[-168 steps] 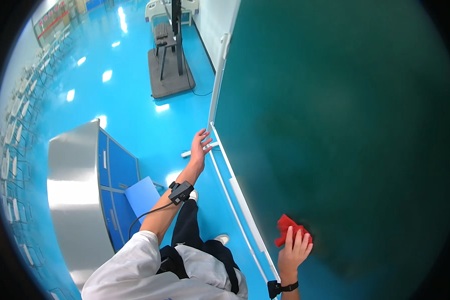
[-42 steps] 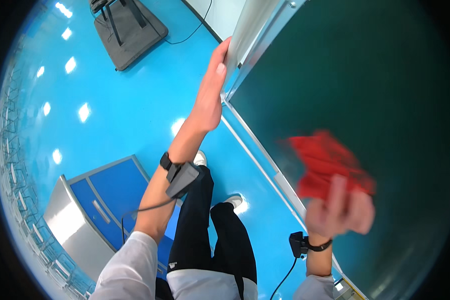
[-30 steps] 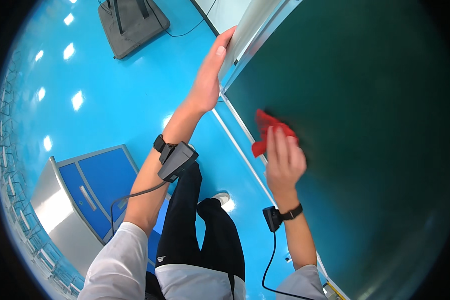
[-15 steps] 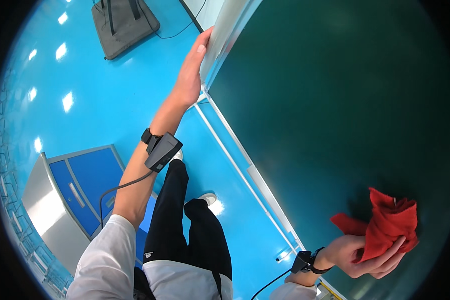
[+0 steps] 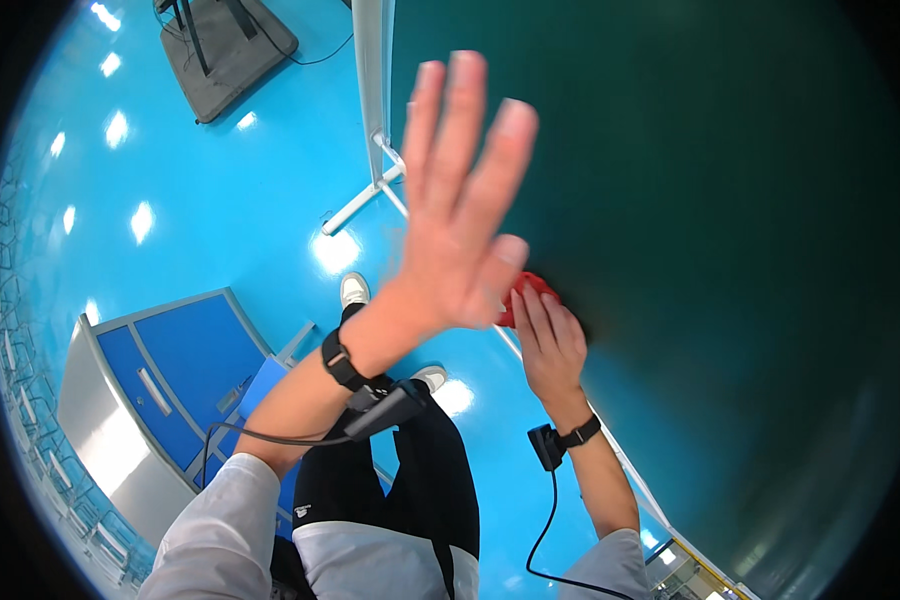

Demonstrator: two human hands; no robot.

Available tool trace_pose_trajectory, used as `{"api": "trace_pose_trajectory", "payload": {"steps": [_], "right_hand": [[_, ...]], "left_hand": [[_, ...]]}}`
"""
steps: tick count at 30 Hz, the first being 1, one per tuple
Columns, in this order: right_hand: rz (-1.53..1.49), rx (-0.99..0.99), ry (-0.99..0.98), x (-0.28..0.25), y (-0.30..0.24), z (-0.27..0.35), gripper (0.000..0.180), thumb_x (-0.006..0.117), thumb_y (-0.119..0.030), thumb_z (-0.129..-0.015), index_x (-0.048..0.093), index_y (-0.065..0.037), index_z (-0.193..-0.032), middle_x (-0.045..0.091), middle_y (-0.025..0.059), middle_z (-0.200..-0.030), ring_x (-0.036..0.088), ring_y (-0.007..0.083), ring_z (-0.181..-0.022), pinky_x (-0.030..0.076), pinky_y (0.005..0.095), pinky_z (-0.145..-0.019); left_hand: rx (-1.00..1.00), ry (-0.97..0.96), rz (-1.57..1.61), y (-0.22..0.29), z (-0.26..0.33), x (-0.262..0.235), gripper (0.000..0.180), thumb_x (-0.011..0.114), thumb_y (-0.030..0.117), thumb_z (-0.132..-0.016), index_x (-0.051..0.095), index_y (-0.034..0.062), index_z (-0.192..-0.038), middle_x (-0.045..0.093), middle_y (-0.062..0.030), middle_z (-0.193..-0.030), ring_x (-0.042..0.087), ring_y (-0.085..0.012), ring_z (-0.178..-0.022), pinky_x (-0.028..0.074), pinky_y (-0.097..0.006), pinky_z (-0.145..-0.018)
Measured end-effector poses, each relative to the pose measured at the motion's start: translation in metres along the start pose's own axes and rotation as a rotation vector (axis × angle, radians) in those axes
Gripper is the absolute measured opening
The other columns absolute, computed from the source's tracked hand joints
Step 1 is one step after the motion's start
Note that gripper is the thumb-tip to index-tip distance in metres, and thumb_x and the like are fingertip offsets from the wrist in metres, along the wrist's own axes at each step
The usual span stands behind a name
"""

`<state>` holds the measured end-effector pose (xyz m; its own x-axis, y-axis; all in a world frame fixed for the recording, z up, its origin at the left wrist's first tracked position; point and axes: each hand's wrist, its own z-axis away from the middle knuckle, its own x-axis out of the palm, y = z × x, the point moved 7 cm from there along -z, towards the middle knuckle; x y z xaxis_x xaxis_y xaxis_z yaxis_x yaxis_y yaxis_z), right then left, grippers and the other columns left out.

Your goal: Cleaning a green chalkboard using a red cloth.

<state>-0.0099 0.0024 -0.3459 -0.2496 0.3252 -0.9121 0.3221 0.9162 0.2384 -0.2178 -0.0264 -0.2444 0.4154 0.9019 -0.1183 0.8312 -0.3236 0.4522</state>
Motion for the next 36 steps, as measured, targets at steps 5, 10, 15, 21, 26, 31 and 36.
{"api": "trace_pose_trajectory", "payload": {"steps": [5,10,15,21,26,31,36], "right_hand": [[0.467,0.184,0.235,-0.147,0.029,0.017,0.034,0.073,-0.015,-0.09,0.075,-0.007,-0.123,0.069,0.0063,-0.126,0.056,0.0321,-0.113,0.05,0.0436,-0.09],[0.713,0.459,0.698,-0.286,0.093,0.065,0.042,0.076,-0.015,-0.094,0.066,0.007,-0.127,0.052,0.0245,-0.138,0.053,0.0386,-0.127,0.057,0.0468,-0.099],[0.594,0.311,0.552,-0.227,0.069,0.073,0.041,0.079,-0.022,-0.091,0.069,0.0,-0.124,0.05,0.0226,-0.139,0.045,0.0421,-0.127,0.051,0.0517,-0.099],[0.202,0.019,0.197,-0.081,0.027,0.089,0.033,0.065,-0.007,-0.088,0.079,-0.013,-0.118,0.069,0.0022,-0.13,0.058,0.0218,-0.107,0.05,0.0347,-0.09],[0.108,0.087,0.135,-0.11,0.038,0.102,0.031,0.071,-0.01,-0.088,0.077,-0.012,-0.118,0.069,0.0031,-0.127,0.06,0.0226,-0.107,0.052,0.0372,-0.09],[0.524,0.356,0.749,-0.249,0.078,0.113,0.041,0.065,-0.025,-0.1,0.061,0.008,-0.124,0.061,0.0236,-0.125,0.064,0.0393,-0.106,0.064,0.0491,-0.076],[0.448,0.205,0.819,-0.244,0.073,0.08,0.035,0.063,0.0,-0.098,0.057,0.013,-0.131,0.052,0.0213,-0.131,0.069,0.0423,-0.099,0.069,0.0433,-0.083]], "left_hand": [[-0.035,-0.03,0.038,0.029,0.002,0.017,0.056,0.034,0.035,-0.104,0.053,0.0131,-0.153,0.03,-0.0289,-0.165,0.02,-0.0556,-0.153,0.008,-0.067,-0.121],[-0.01,0.085,0.052,0.055,-0.006,0.034,0.055,0.034,0.033,-0.104,0.053,0.0156,-0.153,0.031,-0.0268,-0.166,0.019,-0.0531,-0.154,0.004,-0.064,-0.123],[-0.039,0.029,0.083,0.078,0.017,0.06,0.051,0.04,0.024,-0.103,0.055,0.0152,-0.151,0.035,-0.0234,-0.165,0.021,-0.0483,-0.155,0.001,-0.06,-0.125],[0.009,-0.108,0.026,0.068,0.034,0.057,0.064,0.06,-0.001,-0.092,0.055,0.0243,-0.15,0.035,-0.0127,-0.167,0.022,-0.0429,-0.156,0.024,-0.06,-0.124],[0.002,-0.124,0.011,0.057,0.042,0.059,0.066,0.063,-0.001,-0.091,0.055,0.0267,-0.15,0.031,-0.0109,-0.17,0.02,-0.0419,-0.157,0.023,-0.059,-0.125],[-0.008,-0.115,0.017,0.058,0.042,0.056,0.068,0.064,-0.001,-0.09,0.055,0.028,-0.15,0.031,-0.0094,-0.17,0.021,-0.0406,-0.157,0.024,-0.058,-0.125],[-0.011,-0.184,-0.013,0.063,0.038,0.049,0.067,0.062,-0.001,-0.089,0.055,0.0252,-0.151,0.034,-0.0124,-0.168,0.022,-0.0415,-0.157,0.022,-0.059,-0.124]]}}
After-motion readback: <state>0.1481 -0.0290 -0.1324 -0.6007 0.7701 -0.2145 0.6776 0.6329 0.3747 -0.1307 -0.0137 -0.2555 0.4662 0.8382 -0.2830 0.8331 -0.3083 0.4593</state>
